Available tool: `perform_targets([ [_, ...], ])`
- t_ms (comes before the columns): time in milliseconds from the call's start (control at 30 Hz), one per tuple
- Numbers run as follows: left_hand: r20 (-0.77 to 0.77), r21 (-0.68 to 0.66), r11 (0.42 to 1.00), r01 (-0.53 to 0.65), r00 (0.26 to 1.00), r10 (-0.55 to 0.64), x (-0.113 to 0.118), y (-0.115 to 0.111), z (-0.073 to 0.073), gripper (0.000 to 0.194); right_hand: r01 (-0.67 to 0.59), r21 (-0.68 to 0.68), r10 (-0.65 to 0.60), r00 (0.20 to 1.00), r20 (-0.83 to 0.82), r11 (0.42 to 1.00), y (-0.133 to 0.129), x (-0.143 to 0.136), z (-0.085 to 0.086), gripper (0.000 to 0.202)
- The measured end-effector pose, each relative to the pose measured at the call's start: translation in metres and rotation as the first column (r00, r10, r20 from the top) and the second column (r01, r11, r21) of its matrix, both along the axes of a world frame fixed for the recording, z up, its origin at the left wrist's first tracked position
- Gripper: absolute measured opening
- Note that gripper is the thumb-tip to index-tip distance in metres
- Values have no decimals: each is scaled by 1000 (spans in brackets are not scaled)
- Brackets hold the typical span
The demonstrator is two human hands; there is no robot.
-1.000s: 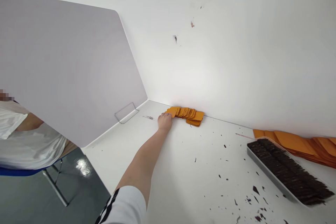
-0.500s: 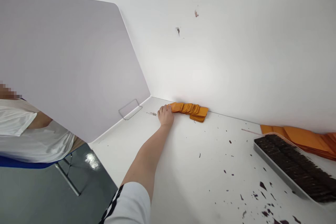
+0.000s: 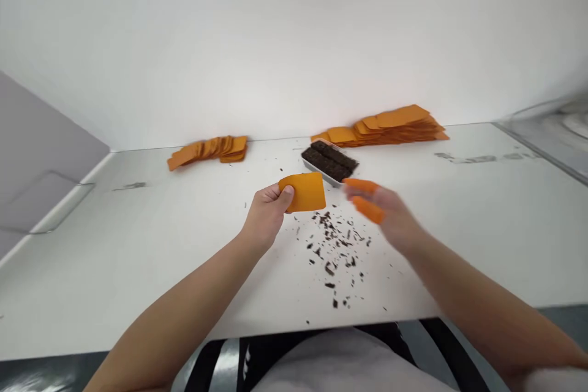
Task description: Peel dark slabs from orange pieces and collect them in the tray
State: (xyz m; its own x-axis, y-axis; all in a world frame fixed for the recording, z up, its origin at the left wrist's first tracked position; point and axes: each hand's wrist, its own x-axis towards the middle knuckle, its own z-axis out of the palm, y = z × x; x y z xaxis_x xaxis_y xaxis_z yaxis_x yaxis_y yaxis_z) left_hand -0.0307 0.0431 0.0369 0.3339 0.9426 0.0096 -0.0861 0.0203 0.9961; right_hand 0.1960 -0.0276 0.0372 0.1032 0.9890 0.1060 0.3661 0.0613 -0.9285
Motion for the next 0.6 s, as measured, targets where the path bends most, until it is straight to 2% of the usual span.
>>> perform_targets([
  [67, 58, 7, 999, 31, 998, -32, 21, -18, 0, 38, -83, -68, 76, 991, -109, 994, -11, -14, -6, 38],
  [167, 85, 37, 998, 53, 995, -56, 36, -34, -8, 39, -101, -43, 95, 988, -118, 994, -16, -32, -17, 34],
  [267, 140, 36, 995, 95, 985, -99, 34, -41, -19, 38, -166, 9, 166, 985, -47, 986, -24, -37, -26, 30],
  [367, 258, -5, 979, 203, 946, -194, 27, -41, -28, 36, -225, 60, 227, 973, -43, 973, -32, -35, -32, 30],
  [500, 359, -70, 929, 363, 878, -316, 24, -39, -36, 39, -226, 82, 229, 973, -30, 971, -35, -34, -37, 28],
  [600, 335, -14, 925, 379, 874, -353, 26, -41, -37, 35, -193, 33, 193, 981, 19, 981, -34, -34, -40, 28],
])
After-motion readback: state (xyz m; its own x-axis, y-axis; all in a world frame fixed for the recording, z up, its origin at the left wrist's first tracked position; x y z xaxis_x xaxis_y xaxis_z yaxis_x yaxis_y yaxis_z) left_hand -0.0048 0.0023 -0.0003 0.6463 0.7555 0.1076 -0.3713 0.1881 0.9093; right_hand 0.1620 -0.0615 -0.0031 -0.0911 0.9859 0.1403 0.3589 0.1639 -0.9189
